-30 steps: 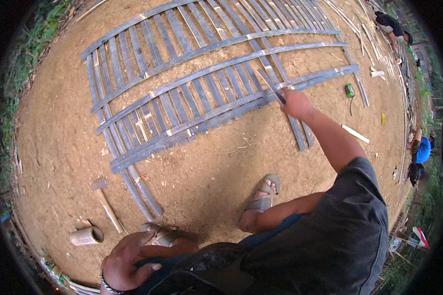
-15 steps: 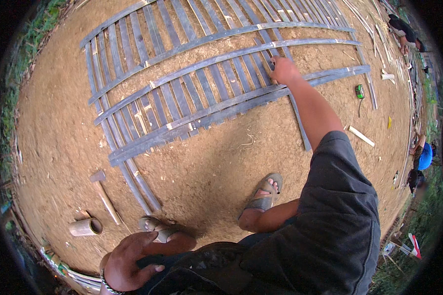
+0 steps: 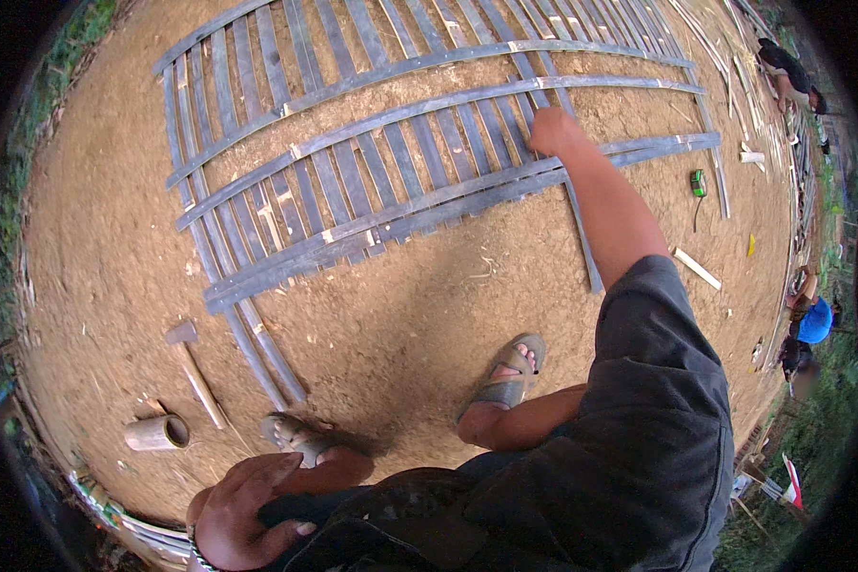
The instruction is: The person assembles a bamboo structure by inserting small bamboo slats into the gaps of a larger bamboo frame. They pick up slats from a pile on the ground and place them into the frame one by one, adjusting their position to fit.
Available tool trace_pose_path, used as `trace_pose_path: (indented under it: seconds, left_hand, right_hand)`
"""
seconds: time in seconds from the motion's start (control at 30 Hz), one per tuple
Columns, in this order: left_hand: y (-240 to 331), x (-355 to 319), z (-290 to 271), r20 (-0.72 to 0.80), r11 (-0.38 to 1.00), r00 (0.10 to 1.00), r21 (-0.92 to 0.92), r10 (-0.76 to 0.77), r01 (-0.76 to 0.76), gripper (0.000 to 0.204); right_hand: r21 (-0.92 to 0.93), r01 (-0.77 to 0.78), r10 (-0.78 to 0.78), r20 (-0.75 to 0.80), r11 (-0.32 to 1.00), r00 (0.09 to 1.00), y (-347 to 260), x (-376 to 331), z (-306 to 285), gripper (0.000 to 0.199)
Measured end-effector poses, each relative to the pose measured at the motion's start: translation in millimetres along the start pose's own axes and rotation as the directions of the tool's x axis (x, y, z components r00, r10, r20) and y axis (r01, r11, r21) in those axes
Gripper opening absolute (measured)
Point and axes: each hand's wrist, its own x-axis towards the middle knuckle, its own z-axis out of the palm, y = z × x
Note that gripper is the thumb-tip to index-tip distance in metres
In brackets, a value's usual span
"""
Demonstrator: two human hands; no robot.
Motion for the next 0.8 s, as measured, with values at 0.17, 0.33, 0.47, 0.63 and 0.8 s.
trace_pose_path:
  seconds: [0.17, 0.33, 0.47, 0.63, 0.8]
  left_hand:
    - [0, -3, 1, 0.0, 0.998, 1.0, 0.052, -0.024, 0.024, 0.075]
    - [-1, -4, -4, -0.009, 0.996, 0.997, -0.047, -0.076, 0.075, 0.074]
    - [-4, -5, -1, -0.027, 0.995, 0.997, -0.062, -0.076, 0.075, 0.074]
    - [-2, -1, -2, -0.024, 0.996, 0.997, -0.055, -0.069, 0.067, 0.074]
    - [0, -3, -1, -0.017, 0.997, 0.998, -0.042, -0.063, 0.062, 0.075]
  right_hand:
    - [0.021, -0.03, 0.03, -0.015, 0.999, 0.999, -23, -5, -23, 0.03]
    - [-0.02, -0.037, 0.037, -0.006, 0.999, 0.999, 3, -1, 4, 0.026]
    - [-0.092, 0.026, -0.022, 0.046, 0.995, 0.999, 1, 3, -2, 0.025]
    - [0.154, -0.149, 0.174, -0.163, 0.977, 0.971, 8, 14, 6, 0.032]
    - [0.225, -0.172, 0.2, -0.11, 0.959, 0.974, -13, 7, -7, 0.034]
